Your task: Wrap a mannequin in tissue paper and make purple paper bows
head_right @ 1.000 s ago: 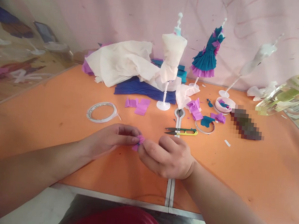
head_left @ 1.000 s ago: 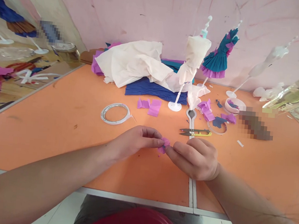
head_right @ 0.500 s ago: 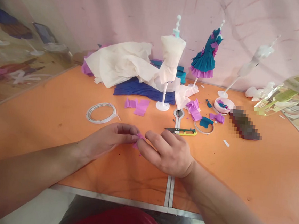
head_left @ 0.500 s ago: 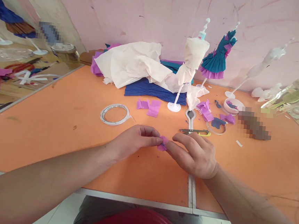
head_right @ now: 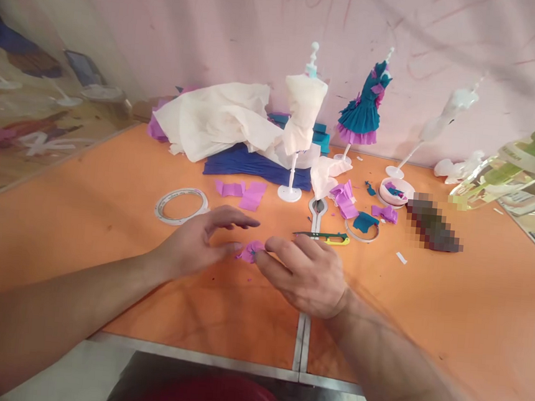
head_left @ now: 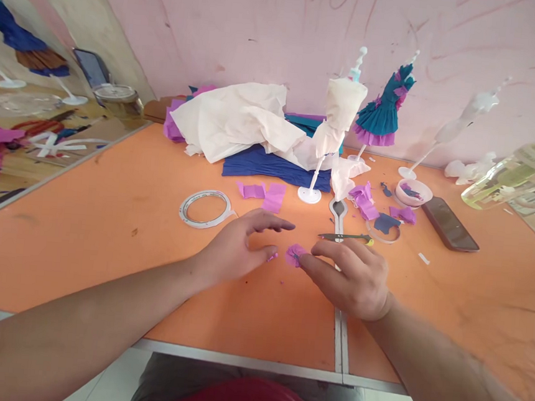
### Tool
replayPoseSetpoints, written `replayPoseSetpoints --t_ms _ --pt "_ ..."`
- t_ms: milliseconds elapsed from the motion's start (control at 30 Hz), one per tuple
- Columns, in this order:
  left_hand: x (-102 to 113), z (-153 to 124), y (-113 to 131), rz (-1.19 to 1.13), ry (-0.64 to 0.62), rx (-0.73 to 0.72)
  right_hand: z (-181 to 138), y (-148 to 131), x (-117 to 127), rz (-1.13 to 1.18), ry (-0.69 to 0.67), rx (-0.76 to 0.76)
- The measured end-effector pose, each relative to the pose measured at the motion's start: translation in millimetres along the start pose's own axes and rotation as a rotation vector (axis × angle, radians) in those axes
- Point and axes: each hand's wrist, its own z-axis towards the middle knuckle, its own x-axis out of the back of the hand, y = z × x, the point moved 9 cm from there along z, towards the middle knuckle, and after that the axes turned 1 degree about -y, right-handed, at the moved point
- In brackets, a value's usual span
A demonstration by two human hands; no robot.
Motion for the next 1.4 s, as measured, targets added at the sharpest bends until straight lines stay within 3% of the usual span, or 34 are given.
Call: replayPoseSetpoints --t_ms 67,133,233,467,667,967,1300,1400 --pt "-2.0 -2.1 15.9 0.153 0.005 -0.137 3.8 9.8 -3.4 0.183 0.006 -0.126" --pt "-6.6 -3.8 22.1 0.215 -0.013 -0.169 6.4 19.4 -12.7 0.401 -0.034 -0.267" --pt "-11.4 -3.9 20.9 0.222 -0.042 -0.127 6.7 27.7 -27.5 0.597 -0.124 -0.436" --pt "-15.1 -1.1 7.7 0.106 -0.102 0.02 -5.6 44.0 -49.0 0.79 -0.224 -0.771" --pt "-17.6 -0.8 1.5 0.071 -0.147 0.097 -7.9 43.0 -58.1 0.83 -0.362 -0.796" --pt "-18.7 -0.9 -1.4 0.073 -0.166 0.104 -13.3 46.4 -63.6 0.829 -0.359 -0.861" --pt "-20.2 -0.1 0.4 0.074 -0.145 0.097 -11.4 39.6 -63.8 0.798 -0.39 -0.82" --pt "-19.2 0.3 -1.0 0.056 -0.136 0.1 -9.4 41.5 -58.1 0.759 -0.332 -0.787"
